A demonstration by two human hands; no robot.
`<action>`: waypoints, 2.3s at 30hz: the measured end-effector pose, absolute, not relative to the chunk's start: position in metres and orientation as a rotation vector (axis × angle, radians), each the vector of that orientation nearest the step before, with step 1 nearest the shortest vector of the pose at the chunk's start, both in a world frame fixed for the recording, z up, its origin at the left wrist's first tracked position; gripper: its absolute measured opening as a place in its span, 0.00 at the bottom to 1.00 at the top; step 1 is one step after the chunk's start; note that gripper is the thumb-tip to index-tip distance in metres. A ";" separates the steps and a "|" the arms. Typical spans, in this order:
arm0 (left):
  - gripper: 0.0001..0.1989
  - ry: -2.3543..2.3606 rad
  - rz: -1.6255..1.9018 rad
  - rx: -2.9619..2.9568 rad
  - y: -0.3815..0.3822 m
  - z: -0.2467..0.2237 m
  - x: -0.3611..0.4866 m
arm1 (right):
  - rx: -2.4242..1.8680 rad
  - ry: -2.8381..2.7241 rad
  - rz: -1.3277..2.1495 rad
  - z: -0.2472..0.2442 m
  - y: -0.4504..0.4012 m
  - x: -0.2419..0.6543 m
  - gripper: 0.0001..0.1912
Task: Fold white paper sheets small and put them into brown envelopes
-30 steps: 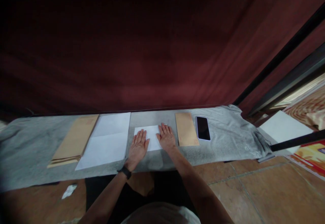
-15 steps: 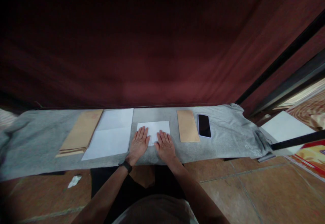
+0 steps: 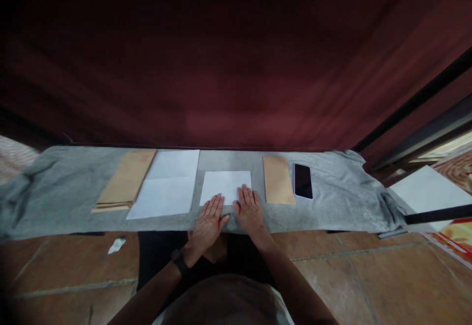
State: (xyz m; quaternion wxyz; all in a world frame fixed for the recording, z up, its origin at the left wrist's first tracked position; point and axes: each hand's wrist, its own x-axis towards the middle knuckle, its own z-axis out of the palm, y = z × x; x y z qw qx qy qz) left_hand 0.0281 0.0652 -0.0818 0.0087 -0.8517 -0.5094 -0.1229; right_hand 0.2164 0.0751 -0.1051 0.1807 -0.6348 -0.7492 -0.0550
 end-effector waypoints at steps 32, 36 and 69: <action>0.28 -1.615 -0.266 -2.789 0.130 -0.083 0.049 | -1.802 -2.119 -0.166 -0.102 0.074 0.216 0.29; 0.27 -1.649 -0.273 -2.774 0.115 -0.079 0.042 | -1.820 -2.111 -0.090 -0.096 0.083 0.212 0.27; 0.30 -2.025 -0.403 -2.386 0.170 -0.085 0.040 | -2.021 -1.902 -0.133 -0.103 0.153 0.217 0.29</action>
